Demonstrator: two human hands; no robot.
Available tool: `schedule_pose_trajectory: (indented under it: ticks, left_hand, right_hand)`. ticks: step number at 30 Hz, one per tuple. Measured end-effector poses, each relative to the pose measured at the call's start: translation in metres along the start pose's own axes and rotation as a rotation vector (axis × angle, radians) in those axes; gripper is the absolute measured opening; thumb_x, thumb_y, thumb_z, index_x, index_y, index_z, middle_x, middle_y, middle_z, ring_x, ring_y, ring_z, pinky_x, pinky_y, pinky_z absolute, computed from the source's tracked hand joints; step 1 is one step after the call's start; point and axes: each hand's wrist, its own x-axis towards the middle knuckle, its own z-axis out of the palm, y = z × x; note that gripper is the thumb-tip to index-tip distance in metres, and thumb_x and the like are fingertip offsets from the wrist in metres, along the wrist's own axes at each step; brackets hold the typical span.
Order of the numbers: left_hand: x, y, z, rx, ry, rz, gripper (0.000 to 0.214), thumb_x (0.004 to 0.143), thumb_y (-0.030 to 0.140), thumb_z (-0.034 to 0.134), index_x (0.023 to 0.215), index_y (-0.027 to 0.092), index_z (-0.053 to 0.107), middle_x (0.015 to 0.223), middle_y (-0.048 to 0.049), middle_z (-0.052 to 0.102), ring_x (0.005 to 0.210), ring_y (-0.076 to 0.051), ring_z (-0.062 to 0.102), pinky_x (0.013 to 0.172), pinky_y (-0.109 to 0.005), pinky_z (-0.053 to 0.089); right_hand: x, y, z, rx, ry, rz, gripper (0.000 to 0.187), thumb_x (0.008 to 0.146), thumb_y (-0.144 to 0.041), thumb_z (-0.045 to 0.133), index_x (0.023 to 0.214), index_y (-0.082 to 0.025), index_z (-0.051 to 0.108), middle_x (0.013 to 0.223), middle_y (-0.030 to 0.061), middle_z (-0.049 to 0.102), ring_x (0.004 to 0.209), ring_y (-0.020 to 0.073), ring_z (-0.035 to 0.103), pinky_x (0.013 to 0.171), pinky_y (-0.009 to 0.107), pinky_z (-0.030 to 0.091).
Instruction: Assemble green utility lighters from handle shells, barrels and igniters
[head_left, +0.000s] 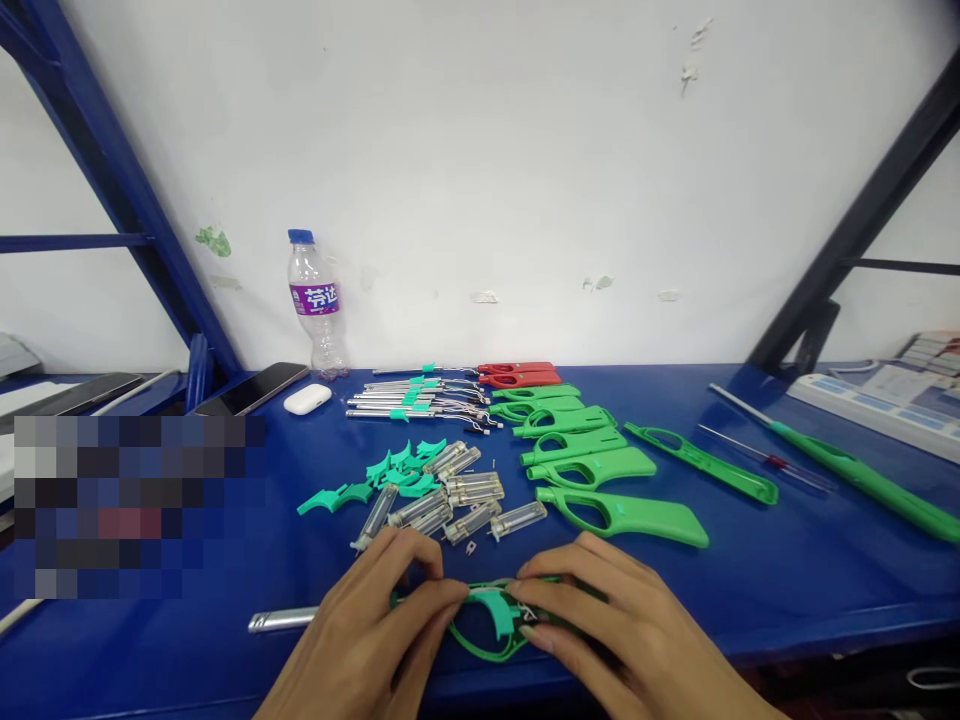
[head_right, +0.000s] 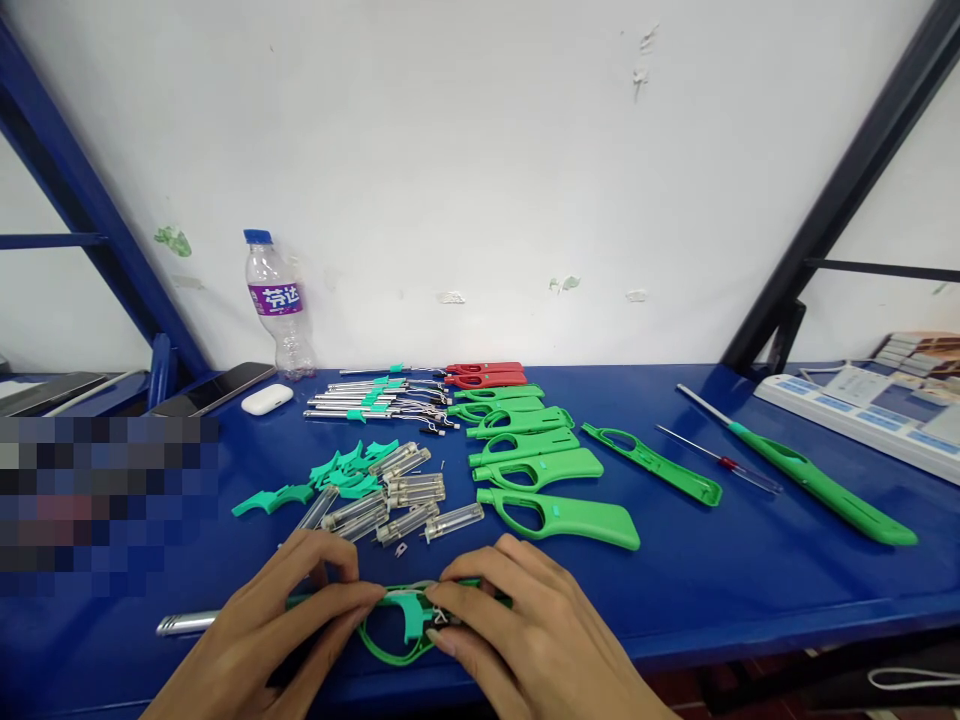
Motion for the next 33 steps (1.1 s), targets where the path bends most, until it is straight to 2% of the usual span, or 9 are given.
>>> schedule_pose_trajectory:
  ticks: [5, 10, 13, 16, 18, 21, 25, 29, 33]
  left_hand:
    - [-0.003, 0.0, -0.002, 0.001, 0.001, 0.01, 0.028, 0.105, 0.004, 0.056, 0.12, 0.024, 0.069, 0.109, -0.0049, 0.063, 0.101, -0.018, 0.063, 0.1, -0.033, 0.057]
    - [0.016, -0.004, -0.009, 0.042, 0.001, 0.003, 0.027, 0.106, 0.007, 0.055, 0.117, 0.026, 0.071, 0.109, -0.0048, 0.067, 0.103, -0.021, 0.061, 0.088, -0.031, 0.057]
    - [0.035, -0.013, -0.008, 0.124, -0.13, 0.003, 0.03, 0.108, 0.01, 0.049, 0.103, 0.026, 0.074, 0.101, -0.0041, 0.068, 0.093, -0.022, 0.061, 0.082, -0.035, 0.053]
    - [0.048, -0.022, 0.001, 0.204, -0.205, 0.022, 0.034, 0.103, 0.007, 0.049, 0.092, 0.026, 0.075, 0.094, -0.0032, 0.068, 0.09, -0.024, 0.059, 0.083, -0.037, 0.05]
    - [0.051, -0.025, 0.01, 0.233, -0.208, 0.029, 0.032, 0.099, 0.006, 0.053, 0.089, 0.025, 0.076, 0.092, -0.0035, 0.068, 0.09, -0.024, 0.059, 0.081, -0.037, 0.048]
    - [0.049, -0.027, 0.02, 0.276, -0.229, 0.014, 0.027, 0.095, 0.005, 0.057, 0.085, 0.024, 0.075, 0.093, -0.0049, 0.069, 0.091, -0.026, 0.06, 0.081, -0.038, 0.049]
    - [0.049, -0.028, 0.023, 0.299, -0.265, -0.005, 0.026, 0.093, 0.005, 0.058, 0.085, 0.023, 0.074, 0.095, -0.0059, 0.072, 0.093, -0.027, 0.062, 0.08, -0.038, 0.05]
    - [0.055, -0.029, 0.017, 0.256, -0.314, 0.0, 0.029, 0.095, 0.005, 0.057, 0.084, 0.024, 0.076, 0.091, -0.0049, 0.072, 0.086, -0.026, 0.062, 0.074, -0.037, 0.049]
    - [0.058, -0.019, 0.011, 0.226, -0.323, -0.017, 0.031, 0.094, 0.003, 0.05, 0.088, 0.021, 0.074, 0.096, -0.0087, 0.073, 0.086, -0.028, 0.064, 0.077, -0.04, 0.051]
  right_hand:
    - [0.0, -0.003, -0.004, -0.011, 0.069, 0.004, 0.025, 0.117, -0.04, 0.051, 0.126, -0.032, 0.073, 0.113, -0.0005, 0.081, 0.098, 0.0182, 0.079, 0.098, 0.032, 0.059]
    - [0.006, 0.0, -0.01, 0.035, 0.137, 0.07, 0.026, 0.118, -0.031, 0.045, 0.117, -0.029, 0.071, 0.095, -0.0016, 0.076, 0.083, 0.0182, 0.074, 0.092, 0.036, 0.055]
    - [0.019, 0.006, -0.014, -0.045, 0.026, 0.129, 0.02, 0.115, -0.023, 0.053, 0.121, -0.029, 0.07, 0.1, -0.0002, 0.076, 0.088, 0.0218, 0.074, 0.095, 0.042, 0.052]
    - [0.037, 0.012, -0.016, -0.126, -0.128, 0.16, 0.017, 0.111, -0.022, 0.061, 0.122, -0.03, 0.072, 0.1, -0.0005, 0.074, 0.088, 0.0231, 0.075, 0.084, 0.04, 0.052]
    - [0.046, 0.015, -0.014, -0.181, -0.154, 0.15, 0.01, 0.109, -0.025, 0.066, 0.115, -0.028, 0.075, 0.095, -0.0007, 0.071, 0.082, 0.0227, 0.073, 0.072, 0.036, 0.05]
    - [0.051, 0.019, -0.009, -0.239, -0.15, 0.132, 0.01, 0.105, -0.026, 0.074, 0.114, -0.027, 0.076, 0.098, 0.0005, 0.068, 0.079, 0.0232, 0.071, 0.064, 0.034, 0.046]
    - [0.048, 0.023, -0.001, -0.245, -0.158, 0.115, 0.011, 0.105, -0.024, 0.073, 0.115, -0.027, 0.075, 0.103, 0.0014, 0.065, 0.08, 0.0228, 0.069, 0.065, 0.035, 0.048]
    - [0.046, 0.023, 0.0, -0.248, -0.153, 0.102, 0.013, 0.105, -0.016, 0.071, 0.114, -0.024, 0.072, 0.107, 0.0036, 0.064, 0.084, 0.0236, 0.068, 0.074, 0.038, 0.052]
    - [0.044, 0.022, -0.002, -0.217, -0.102, 0.064, 0.011, 0.108, -0.015, 0.063, 0.112, -0.024, 0.067, 0.116, 0.0055, 0.064, 0.088, 0.0229, 0.067, 0.079, 0.039, 0.052]
